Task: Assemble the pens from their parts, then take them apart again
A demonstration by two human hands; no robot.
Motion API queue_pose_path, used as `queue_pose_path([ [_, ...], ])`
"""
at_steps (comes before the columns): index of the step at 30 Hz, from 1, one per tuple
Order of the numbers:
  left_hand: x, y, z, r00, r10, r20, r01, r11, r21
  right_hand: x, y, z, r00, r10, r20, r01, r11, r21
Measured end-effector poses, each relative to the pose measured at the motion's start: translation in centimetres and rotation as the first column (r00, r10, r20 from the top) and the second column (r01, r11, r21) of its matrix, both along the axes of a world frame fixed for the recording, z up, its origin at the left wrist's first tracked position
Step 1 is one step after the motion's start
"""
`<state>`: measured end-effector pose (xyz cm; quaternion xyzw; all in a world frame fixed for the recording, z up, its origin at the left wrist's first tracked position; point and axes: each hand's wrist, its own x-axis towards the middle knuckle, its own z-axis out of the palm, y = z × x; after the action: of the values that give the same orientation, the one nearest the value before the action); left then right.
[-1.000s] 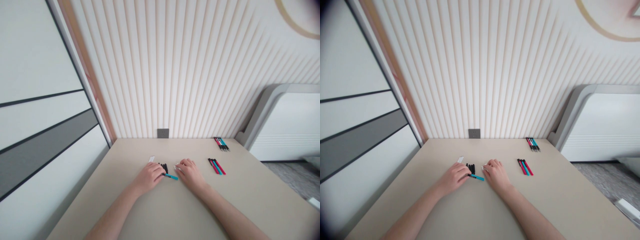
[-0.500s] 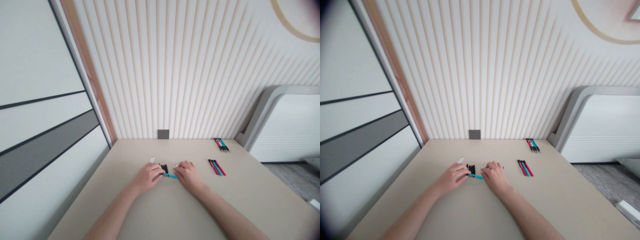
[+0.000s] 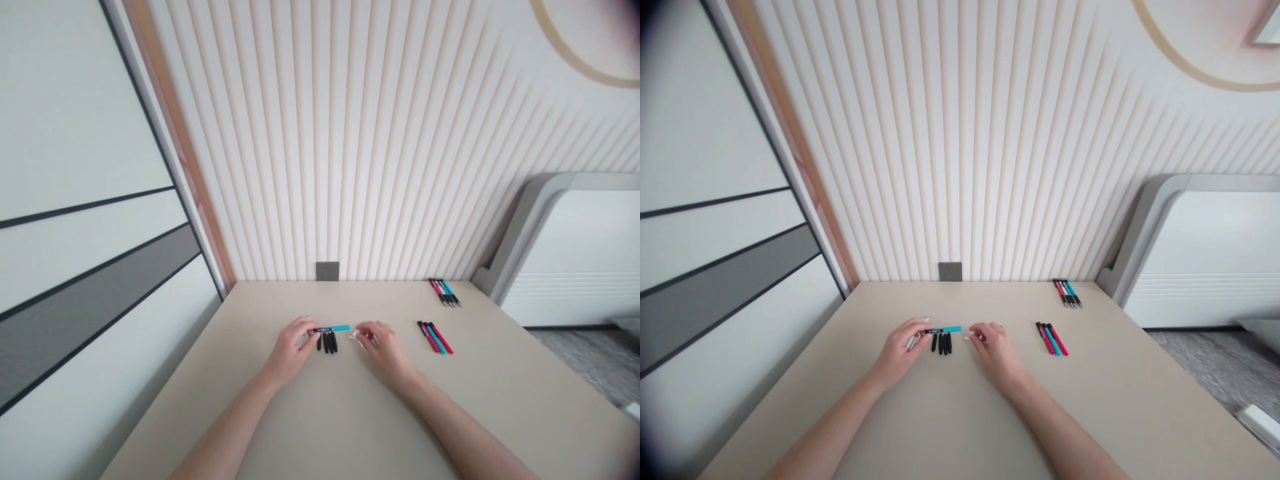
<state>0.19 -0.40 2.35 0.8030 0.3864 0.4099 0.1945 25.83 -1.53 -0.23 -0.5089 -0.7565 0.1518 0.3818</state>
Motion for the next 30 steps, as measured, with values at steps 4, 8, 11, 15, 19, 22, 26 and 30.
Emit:
queue_pose_path([
  [4, 0.1, 0.0, -0.1, 1.0, -0.002, -0.004, 0.002, 1.0, -0.031, 0.1, -0.1, 0.4, 0.972, -0.005, -0.233, -0.008, 0.998, -0.055],
  [8, 0.2, 0.0, -0.2, 1.0, -0.016, 0.0, 0.016, 0.999, -0.051, -0.7, -0.4, 1.0, 0.859, -0.049, -0.51, -0.071, 0.974, -0.213],
  [11, 0.2, -0.1, -0.1, 1.0, -0.012, 0.004, 0.013, 0.998, -0.056, -1.1, -0.5, 1.3, 0.772, 0.002, -0.636, -0.192, 0.954, -0.23],
  [15, 0.3, -0.1, -0.2, 1.0, -0.015, 0.018, 0.016, 0.998, -0.063, -1.2, -0.5, 1.1, 0.79, 0.014, -0.613, -0.195, 0.953, -0.23],
  [19, 0.5, -0.2, -0.2, 0.999, -0.02, 0.042, 0.023, 0.997, -0.08, -1.3, -0.4, 0.7, 0.788, -0.004, -0.616, -0.179, 0.955, -0.235],
  [22, 0.7, -0.3, -0.1, 0.998, -0.001, 0.058, 0.007, 0.994, -0.107, -1.3, -0.3, 0.5, 0.763, -0.014, -0.647, -0.184, 0.954, -0.238],
  [26, 0.8, -0.4, 0.1, 0.996, 0.018, 0.088, -0.007, 0.992, -0.127, -1.3, -0.3, 0.6, 0.744, -0.017, -0.667, -0.186, 0.955, -0.231],
  [30, 0.9, -0.6, 0.1, 0.995, 0.023, 0.102, -0.007, 0.988, -0.155, -1.3, -0.5, 0.6, 0.774, -0.016, -0.633, -0.166, 0.959, -0.227],
])
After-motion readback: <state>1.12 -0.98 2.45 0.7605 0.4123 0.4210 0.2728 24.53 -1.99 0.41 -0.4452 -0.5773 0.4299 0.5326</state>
